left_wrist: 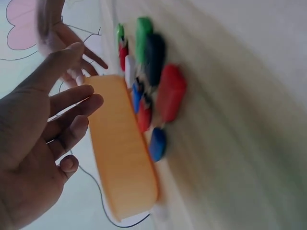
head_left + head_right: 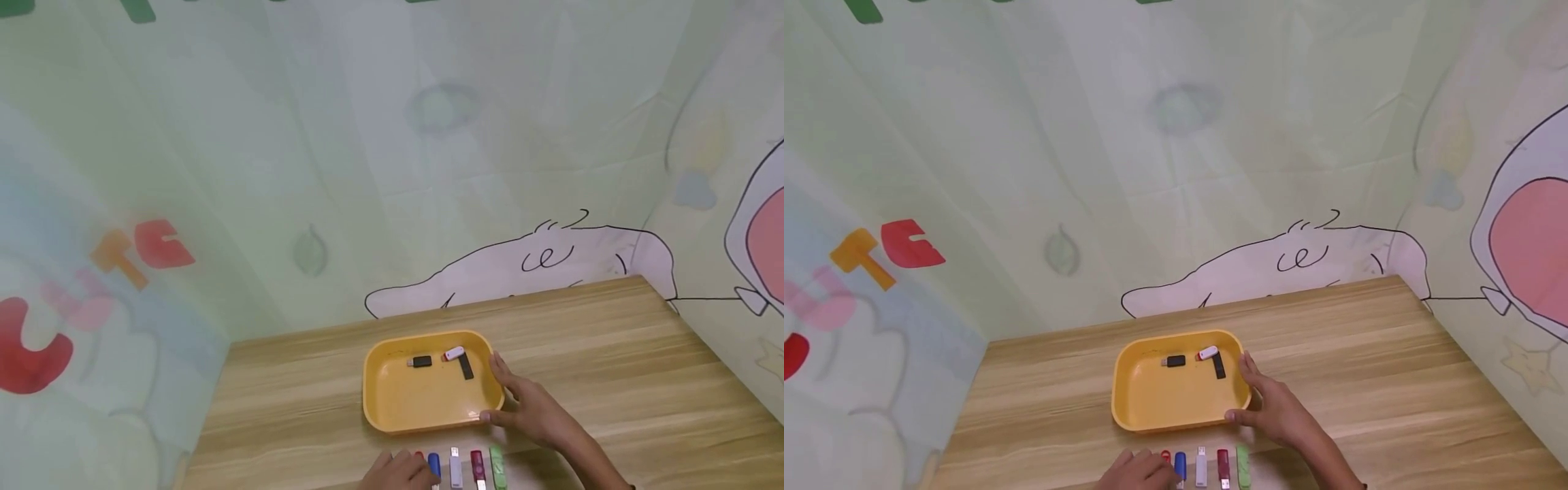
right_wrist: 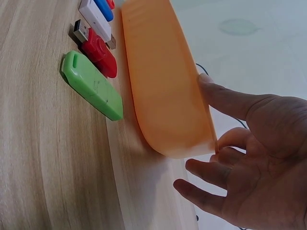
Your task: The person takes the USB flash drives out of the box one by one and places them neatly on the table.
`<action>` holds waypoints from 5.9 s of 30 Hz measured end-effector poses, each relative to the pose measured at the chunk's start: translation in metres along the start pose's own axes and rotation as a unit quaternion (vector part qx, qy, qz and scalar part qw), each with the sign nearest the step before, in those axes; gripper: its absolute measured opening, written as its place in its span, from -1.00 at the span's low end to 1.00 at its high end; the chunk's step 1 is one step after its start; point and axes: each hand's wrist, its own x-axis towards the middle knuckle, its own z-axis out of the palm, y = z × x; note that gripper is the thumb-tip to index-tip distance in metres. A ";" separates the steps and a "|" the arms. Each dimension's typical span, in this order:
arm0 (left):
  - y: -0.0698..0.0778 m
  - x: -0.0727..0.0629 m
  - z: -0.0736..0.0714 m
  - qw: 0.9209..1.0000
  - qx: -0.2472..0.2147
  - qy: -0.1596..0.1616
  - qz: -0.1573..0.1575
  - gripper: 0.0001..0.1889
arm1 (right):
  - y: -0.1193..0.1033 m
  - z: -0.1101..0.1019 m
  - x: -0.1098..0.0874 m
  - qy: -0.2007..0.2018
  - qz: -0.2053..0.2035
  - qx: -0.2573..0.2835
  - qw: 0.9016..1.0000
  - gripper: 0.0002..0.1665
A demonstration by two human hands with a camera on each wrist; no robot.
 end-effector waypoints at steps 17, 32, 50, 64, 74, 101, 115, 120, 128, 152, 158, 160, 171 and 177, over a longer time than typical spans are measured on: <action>-0.004 0.026 -0.051 0.992 0.007 0.098 -0.078 -0.71 | -0.001 0.000 0.002 0.003 -0.012 -0.011 1.000 0.22; -0.014 0.059 -0.064 0.981 0.016 0.144 -0.129 -0.74 | -0.001 0.002 0.000 0.003 0.003 0.002 1.000 0.22; -0.030 0.099 -0.066 0.983 0.020 0.122 -0.138 -0.70 | 0.000 0.000 -0.001 -0.003 0.002 0.007 1.000 0.21; -0.037 0.124 -0.060 0.984 0.018 0.100 -0.147 -0.69 | -0.001 -0.001 0.000 -0.002 -0.004 0.004 1.000 0.21; -0.038 0.143 -0.052 0.985 0.017 0.062 -0.160 -0.66 | 0.000 -0.001 0.001 -0.001 -0.007 0.002 1.000 0.21; -0.039 0.175 -0.023 0.982 0.063 -0.032 -0.177 -0.60 | 0.002 0.001 0.000 -0.005 -0.015 0.008 1.000 0.21; -0.040 0.177 -0.019 0.982 0.091 -0.028 -0.166 -0.61 | 0.000 -0.001 -0.003 0.002 -0.049 -0.005 0.999 0.22; -0.039 0.178 -0.020 0.982 0.097 -0.032 -0.161 -0.62 | 0.001 -0.002 -0.003 0.004 -0.050 -0.006 0.999 0.22; -0.042 0.179 -0.023 0.986 0.093 -0.019 -0.138 -0.78 | 0.001 -0.002 -0.002 0.001 -0.030 -0.002 1.000 0.22; -0.038 0.179 -0.024 0.986 0.079 -0.025 -0.142 -0.74 | 0.001 -0.002 -0.002 0.001 -0.035 -0.007 0.999 0.22; -0.038 0.179 -0.024 0.987 0.074 -0.024 -0.140 -0.77 | 0.001 -0.002 -0.002 -0.001 -0.025 -0.002 1.000 0.22; -0.038 0.180 -0.023 0.987 0.070 -0.024 -0.143 -0.77 | 0.001 -0.002 -0.002 -0.002 -0.026 0.000 1.000 0.22; -0.039 0.182 -0.022 0.987 0.058 -0.037 -0.147 -0.75 | 0.003 -0.003 -0.002 -0.003 -0.034 0.001 0.999 0.23; -0.040 0.181 -0.021 0.988 0.073 -0.038 -0.134 -0.71 | 0.002 -0.002 -0.001 -0.004 -0.022 0.008 1.000 0.21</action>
